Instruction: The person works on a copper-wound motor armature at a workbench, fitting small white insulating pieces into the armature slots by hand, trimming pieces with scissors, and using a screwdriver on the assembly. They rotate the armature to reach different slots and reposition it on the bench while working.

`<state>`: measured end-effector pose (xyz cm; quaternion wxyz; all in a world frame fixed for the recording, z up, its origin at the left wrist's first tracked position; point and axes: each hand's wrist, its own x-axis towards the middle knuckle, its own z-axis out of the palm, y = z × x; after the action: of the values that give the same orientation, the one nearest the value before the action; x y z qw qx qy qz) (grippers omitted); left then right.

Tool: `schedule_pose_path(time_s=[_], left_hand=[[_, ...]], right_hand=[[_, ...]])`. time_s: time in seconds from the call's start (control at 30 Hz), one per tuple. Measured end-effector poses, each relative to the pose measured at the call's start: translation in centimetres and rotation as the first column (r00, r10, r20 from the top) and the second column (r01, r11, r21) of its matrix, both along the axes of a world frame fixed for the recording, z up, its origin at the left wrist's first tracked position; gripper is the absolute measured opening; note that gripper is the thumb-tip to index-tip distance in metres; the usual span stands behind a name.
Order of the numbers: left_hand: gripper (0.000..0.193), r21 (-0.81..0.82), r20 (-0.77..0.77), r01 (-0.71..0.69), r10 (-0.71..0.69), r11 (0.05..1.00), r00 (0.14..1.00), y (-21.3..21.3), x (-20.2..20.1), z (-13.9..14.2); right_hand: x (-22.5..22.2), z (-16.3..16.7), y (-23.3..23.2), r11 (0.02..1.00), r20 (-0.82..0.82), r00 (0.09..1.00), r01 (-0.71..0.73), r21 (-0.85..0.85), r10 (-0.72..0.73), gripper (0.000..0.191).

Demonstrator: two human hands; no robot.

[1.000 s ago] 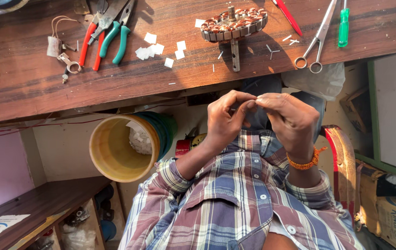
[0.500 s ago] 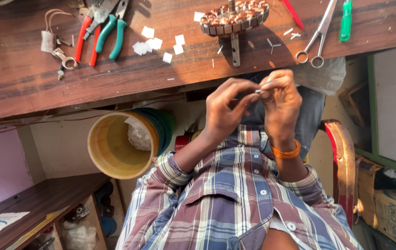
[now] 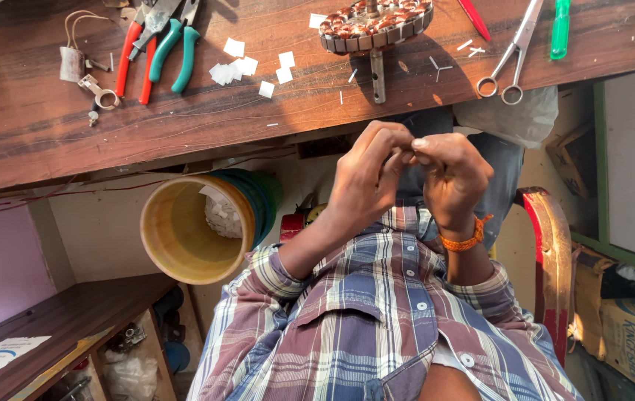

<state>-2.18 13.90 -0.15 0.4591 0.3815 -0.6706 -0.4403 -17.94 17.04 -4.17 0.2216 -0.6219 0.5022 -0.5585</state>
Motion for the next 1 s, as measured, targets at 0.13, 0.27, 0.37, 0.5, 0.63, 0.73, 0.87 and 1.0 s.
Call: schedule_pose_path(time_s=[0.13, 0.27, 0.37, 0.5, 0.63, 0.73, 0.87, 1.0], left_hand=[[0.013, -0.147, 0.125, 0.024, -0.006, 0.989, 0.992, -0.4, 1.6, -0.2], [0.012, 0.150, -0.085, 0.122, -0.110, 0.981, 0.990, -0.3, 2.2, -0.9], [0.012, 0.386, -0.307, 0.247, -0.129, 0.889, 0.943, 0.4, 2.1, -1.4], [0.010, 0.418, -0.500, 0.319, -0.078, 0.850, 0.863, 1.1, 1.5, -1.9], [0.007, 0.399, -0.464, 0.259, -0.050, 0.880, 0.884, 1.5, 1.3, -1.7], [0.005, 0.178, -0.222, 0.136, -0.095, 0.974, 0.970, 1.6, 1.6, -1.3], [0.009, -0.039, -0.076, 0.034, -0.037, 0.999, 0.996, 1.3, 1.3, -1.0], [0.009, 0.063, -0.049, 0.020, -0.017, 0.998, 0.999, 1.4, 1.3, -0.7]], right_hand=[[0.4, 1.1, 0.2, 1.000, -0.045, 0.999, 0.006, 0.003, -0.006, 0.014], [0.2, 1.9, 0.3, 0.995, -0.052, 0.995, -0.087, -0.052, 0.085, 0.017], [-0.4, 2.5, 0.4, 0.982, -0.066, 0.986, -0.158, -0.100, 0.152, 0.019], [-0.7, 3.0, 0.1, 0.971, -0.062, 0.980, -0.196, -0.140, 0.189, 0.020], [-1.0, 3.1, 0.4, 0.982, 0.001, 0.982, -0.189, -0.021, 0.189, 0.013], [-0.7, 2.3, 0.9, 0.969, 0.262, 0.947, -0.219, 0.110, 0.184, 0.014], [0.1, 0.8, 1.5, 0.980, 0.247, 0.966, -0.120, 0.160, 0.078, 0.010], [0.4, -0.1, 1.5, 0.985, 0.237, 0.969, -0.105, 0.136, 0.071, 0.013]])
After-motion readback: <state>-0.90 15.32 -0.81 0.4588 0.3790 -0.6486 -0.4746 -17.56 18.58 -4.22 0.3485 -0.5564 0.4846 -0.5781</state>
